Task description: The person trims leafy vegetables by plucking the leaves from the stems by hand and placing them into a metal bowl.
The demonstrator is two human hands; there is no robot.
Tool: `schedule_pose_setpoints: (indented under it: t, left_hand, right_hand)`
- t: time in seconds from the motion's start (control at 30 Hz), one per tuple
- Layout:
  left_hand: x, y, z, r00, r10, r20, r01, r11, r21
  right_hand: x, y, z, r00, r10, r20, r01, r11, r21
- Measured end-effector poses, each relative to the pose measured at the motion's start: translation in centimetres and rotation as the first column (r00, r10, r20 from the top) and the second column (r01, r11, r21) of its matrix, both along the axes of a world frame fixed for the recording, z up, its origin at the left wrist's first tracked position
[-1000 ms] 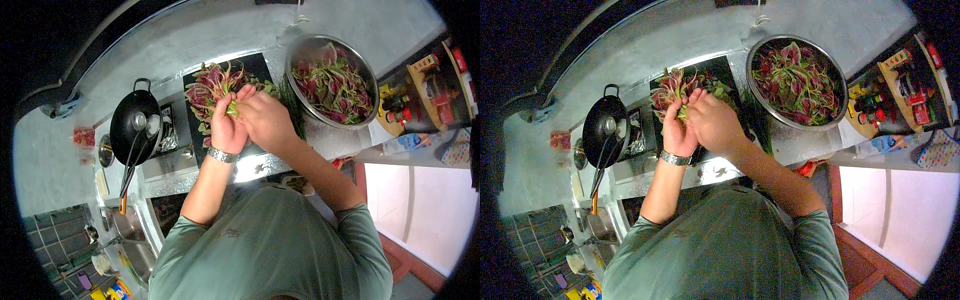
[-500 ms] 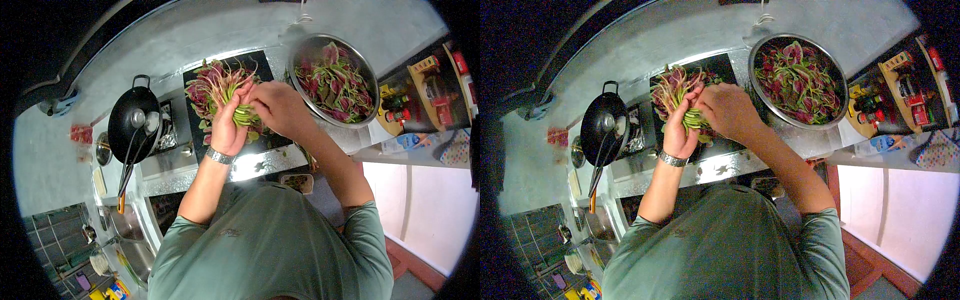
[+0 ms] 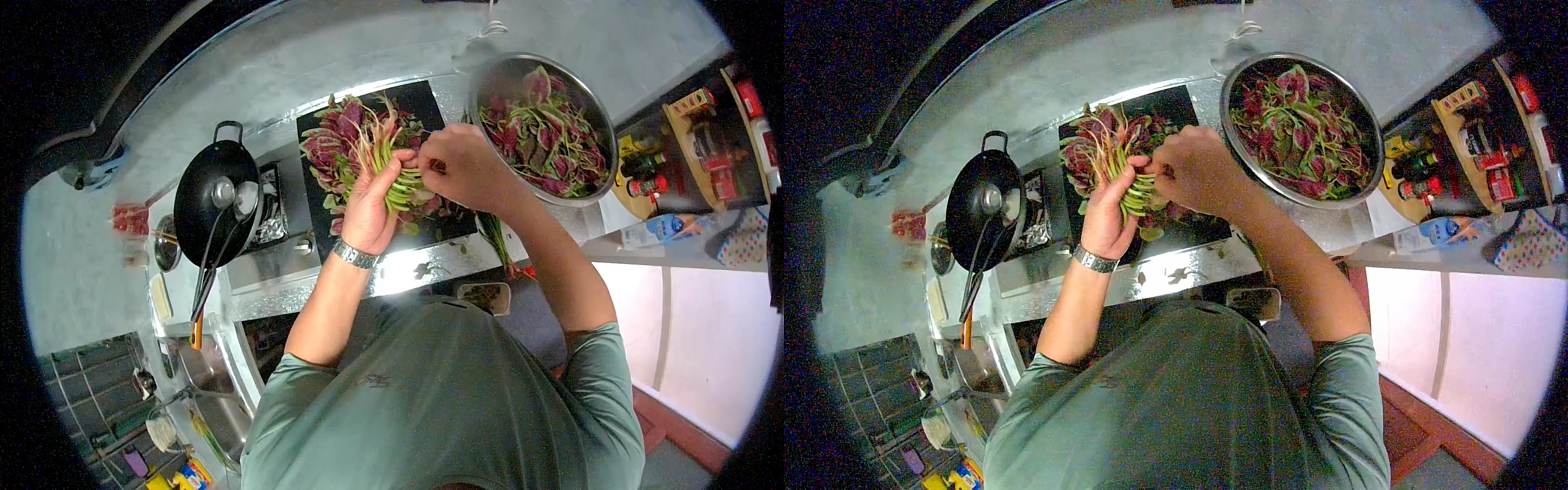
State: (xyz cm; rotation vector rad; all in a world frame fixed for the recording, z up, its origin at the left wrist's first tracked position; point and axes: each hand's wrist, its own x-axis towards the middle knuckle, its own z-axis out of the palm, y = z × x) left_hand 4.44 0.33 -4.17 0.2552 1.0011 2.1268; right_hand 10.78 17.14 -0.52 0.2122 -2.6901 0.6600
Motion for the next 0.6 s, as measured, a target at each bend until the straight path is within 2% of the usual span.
schedule_pose_setpoints:
  t: [0.03,0.17,0.23,0.27,0.33,0.37,0.43,0.6]
  left_hand:
    - [0.0,0.0,-0.1,0.999,0.028,-0.031,-0.029,0.998,-0.055]
    - [0.0,-0.3,-0.2,0.999,-0.023,-0.047,0.017,0.99,-0.138]
    - [0.1,-0.1,-0.4,0.98,0.025,-0.198,-0.072,0.97,-0.234]
    - [0.1,-0.1,-0.5,0.98,0.025,-0.198,-0.072,0.97,-0.234]
    - [0.1,-0.2,-0.6,0.985,0.057,-0.161,-0.091,0.973,-0.214]
    - [0.0,-0.3,-0.8,0.985,0.058,-0.161,-0.092,0.973,-0.214]
    - [-0.2,-0.3,-0.9,0.985,0.093,-0.146,-0.119,0.977,-0.179]
    - [-0.2,-0.3,-0.9,0.991,0.132,0.001,-0.131,0.982,-0.133]
  right_hand:
    - [-0.1,0.3,-0.3,0.999,0.012,-0.047,-0.012,1.0,0.017]
    - [-0.3,1.2,-0.8,0.999,0.035,-0.007,-0.035,0.999,-0.004]
    - [-0.6,1.6,-1.1,0.997,0.064,-0.03,-0.067,0.993,-0.1]
    - [-0.5,1.5,-1.1,0.998,0.064,-0.03,-0.067,0.993,-0.1]
    - [-0.3,0.9,-0.6,0.978,-0.094,-0.188,0.067,0.987,-0.144]
    - [0.2,0.6,0.0,0.978,-0.092,-0.188,0.066,0.988,-0.143]
    - [1.4,-0.2,1.1,0.971,-0.088,-0.223,0.109,0.991,0.084]
    - [2.5,-1.0,-1.5,0.98,-0.075,-0.184,0.084,0.996,0.043]
